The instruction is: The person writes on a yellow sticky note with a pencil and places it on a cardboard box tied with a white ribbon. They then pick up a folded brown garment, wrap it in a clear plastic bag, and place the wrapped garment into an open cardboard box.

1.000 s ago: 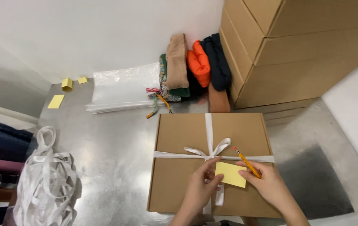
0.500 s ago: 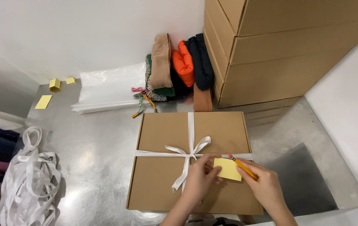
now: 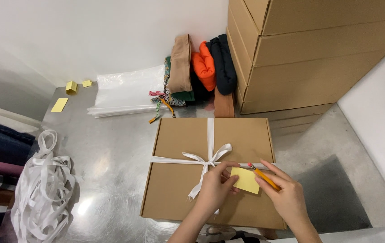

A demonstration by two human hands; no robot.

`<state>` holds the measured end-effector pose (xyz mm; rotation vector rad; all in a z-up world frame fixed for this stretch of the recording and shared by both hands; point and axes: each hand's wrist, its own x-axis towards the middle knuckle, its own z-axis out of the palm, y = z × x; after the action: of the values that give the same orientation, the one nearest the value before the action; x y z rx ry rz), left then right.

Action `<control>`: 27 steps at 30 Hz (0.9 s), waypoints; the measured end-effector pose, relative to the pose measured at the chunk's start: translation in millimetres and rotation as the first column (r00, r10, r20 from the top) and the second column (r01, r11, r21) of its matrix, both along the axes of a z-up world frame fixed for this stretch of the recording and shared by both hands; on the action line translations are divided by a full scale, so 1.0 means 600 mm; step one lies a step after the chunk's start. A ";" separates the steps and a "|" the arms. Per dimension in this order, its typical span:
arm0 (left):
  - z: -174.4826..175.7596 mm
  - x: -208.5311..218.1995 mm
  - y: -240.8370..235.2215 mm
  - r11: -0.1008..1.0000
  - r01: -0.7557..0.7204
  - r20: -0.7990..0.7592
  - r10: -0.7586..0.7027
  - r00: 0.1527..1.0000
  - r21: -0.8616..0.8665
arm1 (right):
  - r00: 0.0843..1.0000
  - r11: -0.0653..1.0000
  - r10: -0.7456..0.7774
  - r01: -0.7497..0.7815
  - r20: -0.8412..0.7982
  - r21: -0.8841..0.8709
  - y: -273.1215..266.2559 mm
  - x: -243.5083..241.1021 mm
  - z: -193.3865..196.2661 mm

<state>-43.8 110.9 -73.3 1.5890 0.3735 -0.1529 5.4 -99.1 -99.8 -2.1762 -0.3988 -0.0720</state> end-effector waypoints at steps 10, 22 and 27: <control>0.017 -0.006 0.006 0.986 0.053 -0.029 -0.049 0.998 0.158 | 0.959 0.992 -0.114 0.096 -0.260 -0.079 0.009 -0.006 0.014; 0.006 -0.001 0.023 0.946 0.066 -0.029 -0.060 0.998 0.318 | 0.768 0.995 -0.050 0.092 -0.638 0.032 0.017 -0.005 0.046; -0.006 0.003 0.027 0.939 0.105 -0.027 -0.102 0.994 0.329 | 0.692 0.984 0.108 0.028 -0.714 0.176 0.003 0.007 0.020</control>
<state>-42.1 127.0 -77.0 1.9419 0.3340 -0.1861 9.5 -97.1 -87.8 -1.8318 0.0269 0.7428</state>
